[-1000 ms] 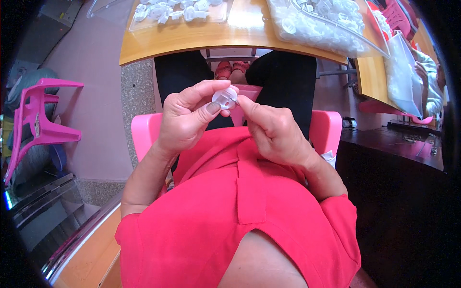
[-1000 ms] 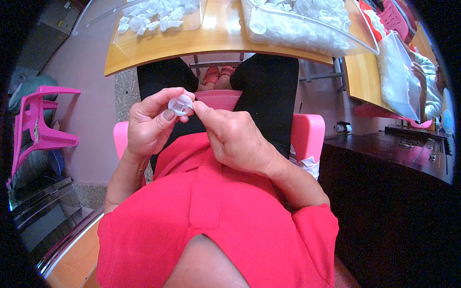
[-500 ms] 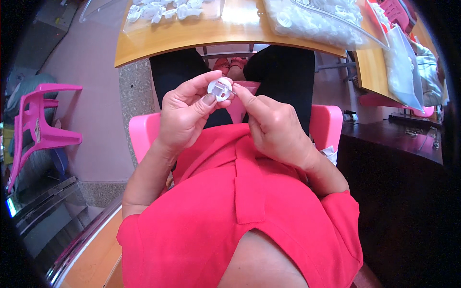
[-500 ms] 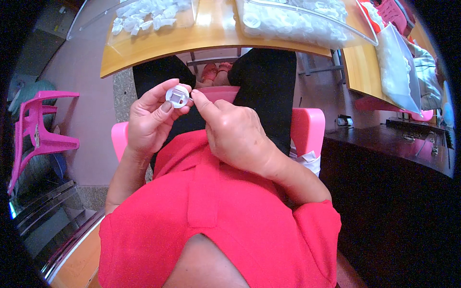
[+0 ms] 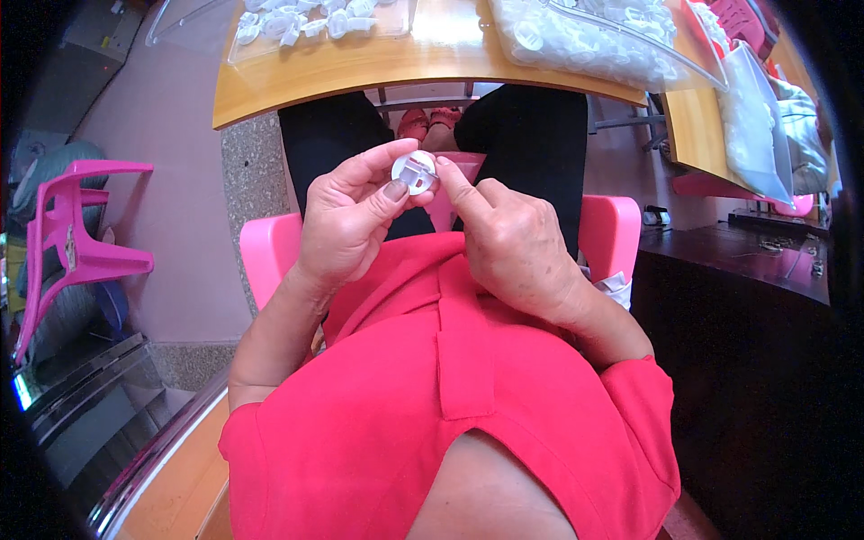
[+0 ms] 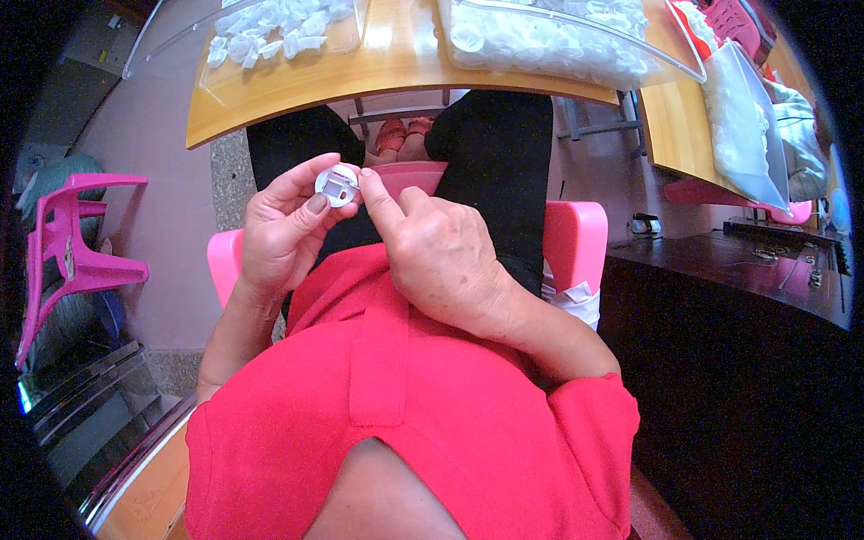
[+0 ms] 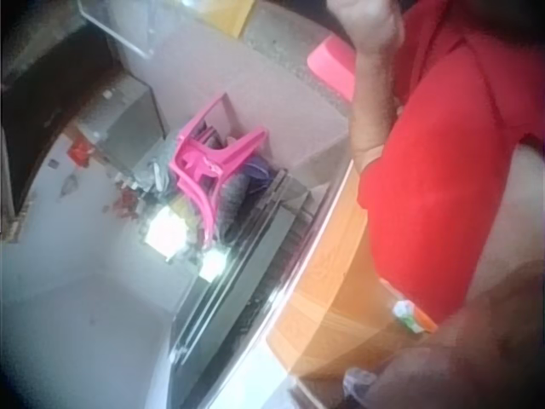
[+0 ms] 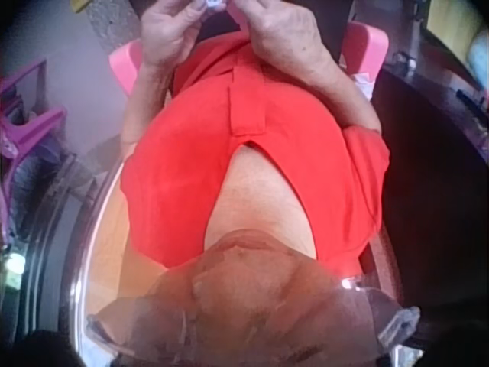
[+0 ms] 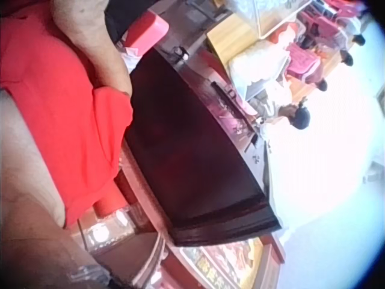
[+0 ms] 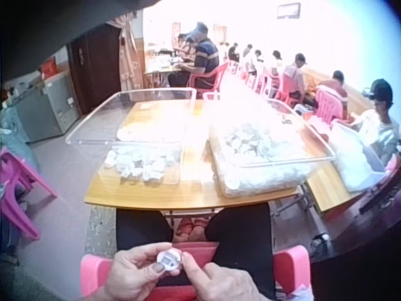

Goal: The person picks up a white plastic component from a tray and uses a thin metal tool to press into its center before placing it in a container and reaching for more parts.

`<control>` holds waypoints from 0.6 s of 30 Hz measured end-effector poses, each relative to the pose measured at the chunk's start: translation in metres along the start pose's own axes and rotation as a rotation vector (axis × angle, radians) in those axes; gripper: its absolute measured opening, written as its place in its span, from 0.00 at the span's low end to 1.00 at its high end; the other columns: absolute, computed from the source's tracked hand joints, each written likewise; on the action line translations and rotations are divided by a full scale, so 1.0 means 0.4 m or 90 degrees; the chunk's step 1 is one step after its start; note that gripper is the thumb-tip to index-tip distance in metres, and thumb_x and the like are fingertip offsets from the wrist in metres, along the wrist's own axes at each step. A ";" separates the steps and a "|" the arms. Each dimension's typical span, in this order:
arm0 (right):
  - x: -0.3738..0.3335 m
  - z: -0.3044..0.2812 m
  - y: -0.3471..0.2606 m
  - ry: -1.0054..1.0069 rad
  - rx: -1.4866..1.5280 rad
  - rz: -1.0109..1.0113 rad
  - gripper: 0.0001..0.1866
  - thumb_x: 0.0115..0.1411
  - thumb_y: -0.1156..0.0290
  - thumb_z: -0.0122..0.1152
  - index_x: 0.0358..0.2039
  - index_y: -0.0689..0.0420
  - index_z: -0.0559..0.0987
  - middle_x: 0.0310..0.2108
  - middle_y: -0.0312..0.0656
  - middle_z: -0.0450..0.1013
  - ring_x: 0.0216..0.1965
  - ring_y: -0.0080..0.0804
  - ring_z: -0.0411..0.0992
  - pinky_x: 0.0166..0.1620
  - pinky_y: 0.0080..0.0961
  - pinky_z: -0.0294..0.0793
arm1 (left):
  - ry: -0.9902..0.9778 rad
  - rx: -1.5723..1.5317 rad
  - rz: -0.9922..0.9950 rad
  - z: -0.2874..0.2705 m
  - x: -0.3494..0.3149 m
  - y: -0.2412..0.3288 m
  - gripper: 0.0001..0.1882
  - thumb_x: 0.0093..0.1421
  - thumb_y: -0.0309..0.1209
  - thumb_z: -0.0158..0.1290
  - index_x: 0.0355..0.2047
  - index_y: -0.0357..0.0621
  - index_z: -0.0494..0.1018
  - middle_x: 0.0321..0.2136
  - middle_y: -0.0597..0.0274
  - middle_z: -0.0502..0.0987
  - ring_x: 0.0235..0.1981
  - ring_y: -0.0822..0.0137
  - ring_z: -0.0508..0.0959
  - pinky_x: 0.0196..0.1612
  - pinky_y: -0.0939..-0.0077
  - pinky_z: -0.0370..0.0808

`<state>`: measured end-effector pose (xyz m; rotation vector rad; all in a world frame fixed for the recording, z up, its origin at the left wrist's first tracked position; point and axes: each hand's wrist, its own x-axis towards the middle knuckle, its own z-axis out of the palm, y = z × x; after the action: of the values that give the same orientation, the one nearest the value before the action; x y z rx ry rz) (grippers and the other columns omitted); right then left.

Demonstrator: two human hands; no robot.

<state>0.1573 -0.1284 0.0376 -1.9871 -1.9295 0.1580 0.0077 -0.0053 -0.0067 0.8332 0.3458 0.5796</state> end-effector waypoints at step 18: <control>-0.002 -0.017 0.002 -0.074 -0.075 -0.032 0.25 0.52 0.76 0.54 0.53 0.65 0.70 0.23 0.44 0.71 0.24 0.36 0.75 0.24 0.30 0.73 | -0.040 0.179 0.033 -0.010 -0.005 -0.004 0.18 0.60 0.19 0.52 0.52 0.33 0.71 0.43 0.56 0.76 0.39 0.69 0.78 0.46 0.77 0.76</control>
<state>0.1604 -0.1306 0.0435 -2.0417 -2.1039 0.1530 0.0046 -0.0052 -0.0105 1.1320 0.3535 0.5582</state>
